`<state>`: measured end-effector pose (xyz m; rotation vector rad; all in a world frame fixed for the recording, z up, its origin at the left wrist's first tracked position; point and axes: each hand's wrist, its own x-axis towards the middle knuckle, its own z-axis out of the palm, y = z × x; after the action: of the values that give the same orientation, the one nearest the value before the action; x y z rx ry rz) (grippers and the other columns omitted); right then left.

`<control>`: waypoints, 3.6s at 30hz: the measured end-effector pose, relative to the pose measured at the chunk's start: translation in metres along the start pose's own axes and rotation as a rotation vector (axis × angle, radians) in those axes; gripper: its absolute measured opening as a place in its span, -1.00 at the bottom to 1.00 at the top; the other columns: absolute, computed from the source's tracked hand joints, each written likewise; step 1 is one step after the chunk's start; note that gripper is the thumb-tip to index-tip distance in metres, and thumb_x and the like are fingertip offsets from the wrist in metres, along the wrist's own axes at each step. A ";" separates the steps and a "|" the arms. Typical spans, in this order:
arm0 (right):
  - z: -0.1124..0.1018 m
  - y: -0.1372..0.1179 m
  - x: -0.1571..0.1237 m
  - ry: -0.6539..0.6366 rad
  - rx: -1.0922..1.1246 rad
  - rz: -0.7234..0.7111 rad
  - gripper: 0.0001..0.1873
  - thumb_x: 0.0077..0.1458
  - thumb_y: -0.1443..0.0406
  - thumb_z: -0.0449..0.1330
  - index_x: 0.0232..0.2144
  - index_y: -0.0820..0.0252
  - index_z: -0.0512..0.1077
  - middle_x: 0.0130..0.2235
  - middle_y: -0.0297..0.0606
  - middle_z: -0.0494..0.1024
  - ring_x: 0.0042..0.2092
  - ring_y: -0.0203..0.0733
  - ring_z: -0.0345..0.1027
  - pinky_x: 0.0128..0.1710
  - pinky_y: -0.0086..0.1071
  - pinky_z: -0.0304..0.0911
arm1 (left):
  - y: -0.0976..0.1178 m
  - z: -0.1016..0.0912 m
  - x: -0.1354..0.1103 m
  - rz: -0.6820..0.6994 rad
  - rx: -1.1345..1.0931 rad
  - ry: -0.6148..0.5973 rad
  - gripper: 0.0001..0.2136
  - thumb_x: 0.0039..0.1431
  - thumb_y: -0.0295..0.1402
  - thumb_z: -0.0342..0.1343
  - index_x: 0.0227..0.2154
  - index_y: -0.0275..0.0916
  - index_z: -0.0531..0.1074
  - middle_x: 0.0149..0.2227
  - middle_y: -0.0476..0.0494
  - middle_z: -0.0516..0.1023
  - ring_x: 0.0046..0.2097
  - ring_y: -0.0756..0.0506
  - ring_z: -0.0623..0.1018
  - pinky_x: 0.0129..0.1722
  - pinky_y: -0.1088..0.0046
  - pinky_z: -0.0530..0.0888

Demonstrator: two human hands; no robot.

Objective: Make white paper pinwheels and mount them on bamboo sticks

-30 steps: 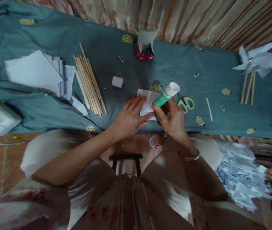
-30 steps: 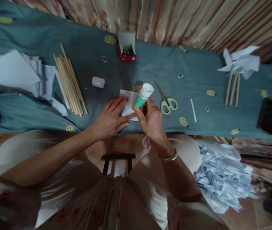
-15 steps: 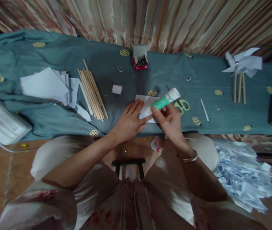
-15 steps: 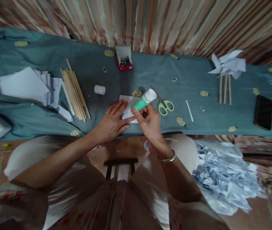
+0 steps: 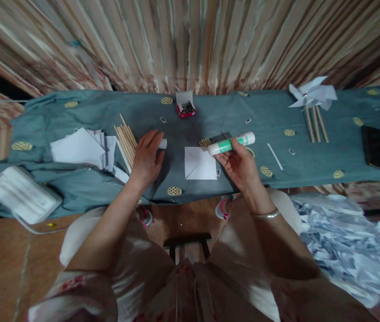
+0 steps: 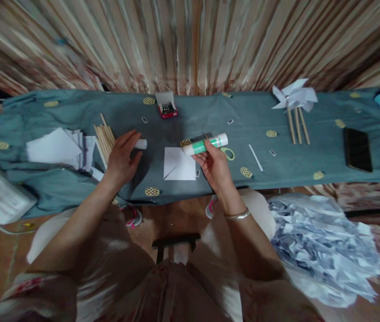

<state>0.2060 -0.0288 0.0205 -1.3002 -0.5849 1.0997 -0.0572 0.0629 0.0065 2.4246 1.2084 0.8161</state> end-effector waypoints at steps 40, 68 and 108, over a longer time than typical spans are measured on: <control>0.030 -0.001 0.002 -0.128 0.250 0.162 -0.69 -0.33 0.18 0.57 -0.52 0.19 0.60 -0.45 -0.34 0.64 -0.44 -0.35 0.50 -0.28 -0.46 0.53 | 0.048 0.026 0.006 -0.492 -0.964 0.004 -0.60 -0.18 -0.21 0.45 -0.23 -0.22 0.59 -0.26 -0.14 0.69 -0.20 -0.15 0.67 -0.09 0.24 0.61; 0.032 0.011 0.008 -0.207 -0.073 0.022 -0.48 -0.31 -0.06 0.50 -0.35 0.12 0.56 -0.44 -0.34 0.65 -0.40 -0.26 0.53 -0.42 -0.41 0.43 | 0.030 0.020 0.010 -0.309 -0.375 0.093 -0.72 0.05 -0.24 0.30 -0.17 -0.22 0.59 -0.22 -0.10 0.66 -0.21 -0.12 0.62 -0.16 0.36 0.53; -0.042 0.007 -0.019 -0.573 -0.688 -0.307 -0.84 0.01 0.25 0.39 -0.27 0.01 0.60 0.24 -0.24 0.44 0.28 -0.02 0.29 0.30 -0.04 0.15 | 0.085 0.029 -0.031 0.546 0.073 -0.132 -0.83 0.37 -0.42 0.04 -0.26 -0.31 0.52 -0.23 -0.14 0.66 -0.17 -0.11 0.57 -0.10 0.32 0.44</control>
<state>0.2319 -0.0658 0.0088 -1.3873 -1.6457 1.0432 -0.0011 -0.0128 0.0156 2.8609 0.5325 0.7377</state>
